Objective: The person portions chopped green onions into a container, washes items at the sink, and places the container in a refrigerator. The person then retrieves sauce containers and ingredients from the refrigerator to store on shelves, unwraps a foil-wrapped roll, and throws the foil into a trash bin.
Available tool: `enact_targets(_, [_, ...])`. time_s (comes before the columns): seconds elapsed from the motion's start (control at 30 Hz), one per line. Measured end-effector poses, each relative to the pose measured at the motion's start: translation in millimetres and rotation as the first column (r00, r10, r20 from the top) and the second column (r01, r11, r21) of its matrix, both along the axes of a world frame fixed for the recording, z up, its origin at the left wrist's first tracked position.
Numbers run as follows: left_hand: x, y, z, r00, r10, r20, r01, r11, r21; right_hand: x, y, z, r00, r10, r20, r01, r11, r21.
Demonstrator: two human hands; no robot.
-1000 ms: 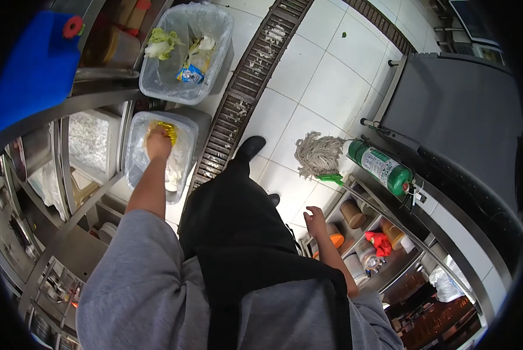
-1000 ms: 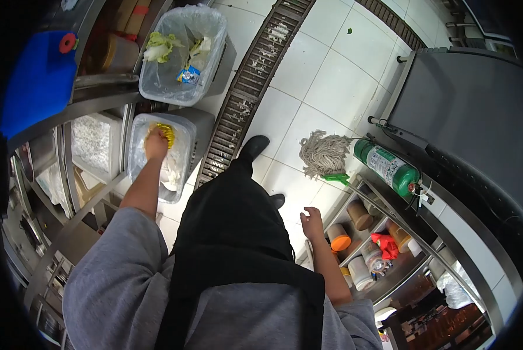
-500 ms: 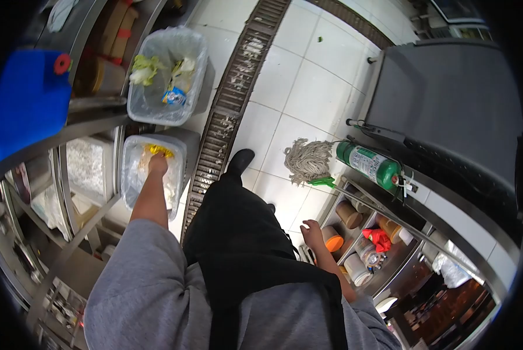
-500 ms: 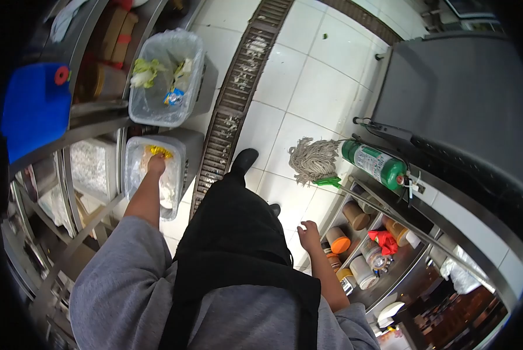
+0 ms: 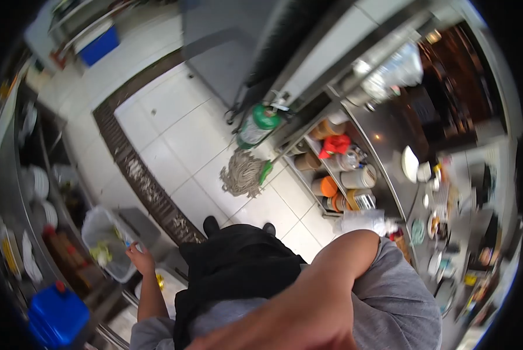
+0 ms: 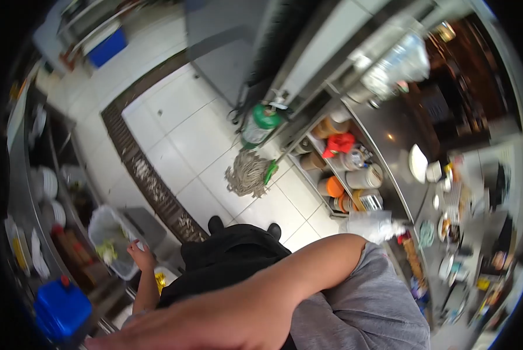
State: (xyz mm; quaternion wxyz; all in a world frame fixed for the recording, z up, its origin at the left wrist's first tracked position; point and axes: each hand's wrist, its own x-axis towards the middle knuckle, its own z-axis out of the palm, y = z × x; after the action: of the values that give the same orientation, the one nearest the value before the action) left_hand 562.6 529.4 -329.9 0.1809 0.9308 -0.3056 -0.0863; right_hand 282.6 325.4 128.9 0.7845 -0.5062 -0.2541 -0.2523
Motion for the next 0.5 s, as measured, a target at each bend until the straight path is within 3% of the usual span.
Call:
enact_targets(0.03, [-8,-19,13,0.995,-0.069,-0.076,0.069,0.998,-0.005,-9,11,11,0.989,-0.094,0.114,0.099,0.995,-0.034])
enact_targets(0.13, [-20,-55,16,0.947,-0.32,-0.038,0.318,0.947,-0.051,-49,76,47,0.958,-0.263,0.115,0.217,0.926,0.309])
enact_targets(0.2, [-28,-74,20,0.919,-0.391,-0.052,0.389,0.92,-0.043,-74,93,54,0.928,-0.346,0.136,0.266,0.874,0.408])
enact_targets(0.3, [-56,-109,41,0.904,-0.41,-0.123,0.424,0.896,0.128,-126,90,59,0.768,-0.607,0.205,0.584,0.795,0.166])
enact_targets(0.33, [-64,-122,48,0.893,-0.438,-0.104,0.448,0.887,0.116,-153,84,65,0.676,-0.684,0.276,0.723,0.687,-0.068])
enact_targets(0.4, [-79,-141,52,0.86,-0.488,-0.151,0.506,0.855,0.113,-181,77,64,0.561,-0.735,0.381,0.827,0.487,-0.28])
enact_targets(0.43, [-82,-153,46,0.828,-0.547,-0.123,0.559,0.824,0.092,-180,70,58,0.266,-0.718,0.644,0.964,0.21,-0.164])
enact_targets(0.5, [-105,-174,58,0.794,-0.604,-0.065,0.608,0.79,0.077,-204,72,61,-0.066,-0.564,0.823,0.997,-0.06,0.04])
